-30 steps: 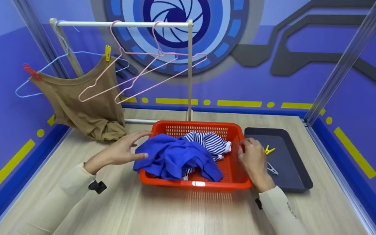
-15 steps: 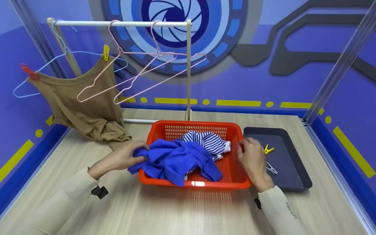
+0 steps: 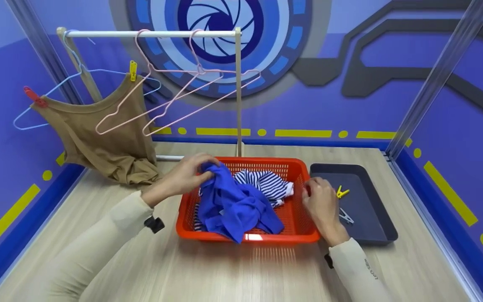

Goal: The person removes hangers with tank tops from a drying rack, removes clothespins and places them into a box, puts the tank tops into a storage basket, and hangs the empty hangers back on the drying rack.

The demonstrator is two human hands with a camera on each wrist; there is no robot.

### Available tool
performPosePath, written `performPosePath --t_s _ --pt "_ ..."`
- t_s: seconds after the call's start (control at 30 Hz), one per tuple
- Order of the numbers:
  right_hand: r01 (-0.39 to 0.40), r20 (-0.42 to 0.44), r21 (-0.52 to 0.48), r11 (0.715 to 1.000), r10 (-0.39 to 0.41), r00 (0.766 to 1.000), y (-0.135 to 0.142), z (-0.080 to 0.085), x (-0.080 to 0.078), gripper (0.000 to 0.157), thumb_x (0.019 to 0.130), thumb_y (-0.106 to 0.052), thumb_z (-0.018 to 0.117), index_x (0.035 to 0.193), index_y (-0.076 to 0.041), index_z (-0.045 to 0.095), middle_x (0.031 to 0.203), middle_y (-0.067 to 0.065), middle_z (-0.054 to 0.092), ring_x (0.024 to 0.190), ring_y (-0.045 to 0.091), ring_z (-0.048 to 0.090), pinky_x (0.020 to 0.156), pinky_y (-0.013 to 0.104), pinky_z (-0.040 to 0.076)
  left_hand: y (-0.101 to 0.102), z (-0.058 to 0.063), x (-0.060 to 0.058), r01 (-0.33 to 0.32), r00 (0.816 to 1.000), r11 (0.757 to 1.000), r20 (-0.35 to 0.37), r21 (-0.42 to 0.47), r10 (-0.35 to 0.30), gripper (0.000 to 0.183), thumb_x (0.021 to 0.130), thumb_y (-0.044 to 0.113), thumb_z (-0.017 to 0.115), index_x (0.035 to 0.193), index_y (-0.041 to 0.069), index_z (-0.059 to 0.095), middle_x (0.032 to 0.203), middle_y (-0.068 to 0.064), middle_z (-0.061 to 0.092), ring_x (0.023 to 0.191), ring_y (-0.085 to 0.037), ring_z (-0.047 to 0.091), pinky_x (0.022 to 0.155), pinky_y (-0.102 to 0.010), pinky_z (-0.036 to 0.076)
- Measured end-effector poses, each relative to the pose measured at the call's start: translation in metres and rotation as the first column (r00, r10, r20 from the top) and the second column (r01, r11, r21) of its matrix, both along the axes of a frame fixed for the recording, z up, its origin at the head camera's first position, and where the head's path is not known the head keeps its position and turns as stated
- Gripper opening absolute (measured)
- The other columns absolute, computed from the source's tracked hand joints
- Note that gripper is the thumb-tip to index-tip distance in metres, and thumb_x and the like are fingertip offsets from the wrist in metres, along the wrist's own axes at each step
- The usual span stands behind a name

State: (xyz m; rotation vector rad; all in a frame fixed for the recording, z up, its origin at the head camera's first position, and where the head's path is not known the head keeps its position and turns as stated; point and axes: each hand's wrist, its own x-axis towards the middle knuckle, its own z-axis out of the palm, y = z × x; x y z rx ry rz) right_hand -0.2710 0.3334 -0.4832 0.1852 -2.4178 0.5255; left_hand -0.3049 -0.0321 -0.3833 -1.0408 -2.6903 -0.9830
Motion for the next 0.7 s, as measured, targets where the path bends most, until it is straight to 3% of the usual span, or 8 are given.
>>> performPosePath --t_s 0.23,0.4,0.53,0.7 --pt "0.002 -0.023 0.016 1.0 -0.001 1.0 0.0 -0.001 -0.001 0.01 0.08 -0.002 0.071 0.089 0.004 0.072 0.091 0.022 0.07 0.082 0.039 0.065 0.075 0.056 0.056 0.021 -0.004 -0.024 -0.013 0.999 0.999 -0.032 -0.035 0.012 0.022 0.095 0.011 0.062 0.117 0.011 0.066 0.122 -0.007 0.064 0.116 -0.025 0.061 0.104 -0.039 0.047" --pt "0.006 0.005 0.005 1.0 -0.006 1.0 0.001 0.0 0.001 0.012 0.081 -0.002 0.071 0.091 0.005 0.072 0.094 0.024 0.07 0.083 0.04 0.066 0.076 0.057 0.056 0.023 -0.008 -0.032 -0.023 1.0 1.0 -0.021 -0.014 0.023 0.026 0.095 0.014 0.063 0.121 0.01 0.063 0.128 -0.007 0.063 0.122 -0.025 0.059 0.107 -0.039 0.045" --pt "0.011 0.029 -0.005 1.0 -0.011 1.0 0.0 0.0 0.002 0.013 0.083 -0.003 0.071 0.092 0.004 0.072 0.095 0.024 0.069 0.083 0.04 0.065 0.076 0.057 0.056 0.019 -0.008 -0.028 -0.017 0.999 1.0 -0.034 -0.011 0.017 0.027 0.095 0.017 0.063 0.121 0.011 0.063 0.127 -0.006 0.063 0.123 -0.024 0.058 0.108 -0.039 0.044" --pt "0.006 0.025 -0.005 1.0 -0.006 1.0 0.0 0.0 0.001 0.012 0.082 -0.003 0.071 0.092 0.004 0.072 0.095 0.024 0.069 0.083 0.04 0.066 0.076 0.057 0.056 0.015 -0.003 -0.009 0.032 0.998 0.997 -0.06 -0.071 -0.037 0.034 0.096 0.023 0.061 0.128 0.012 0.06 0.133 -0.006 0.059 0.126 -0.023 0.056 0.11 -0.04 0.043"
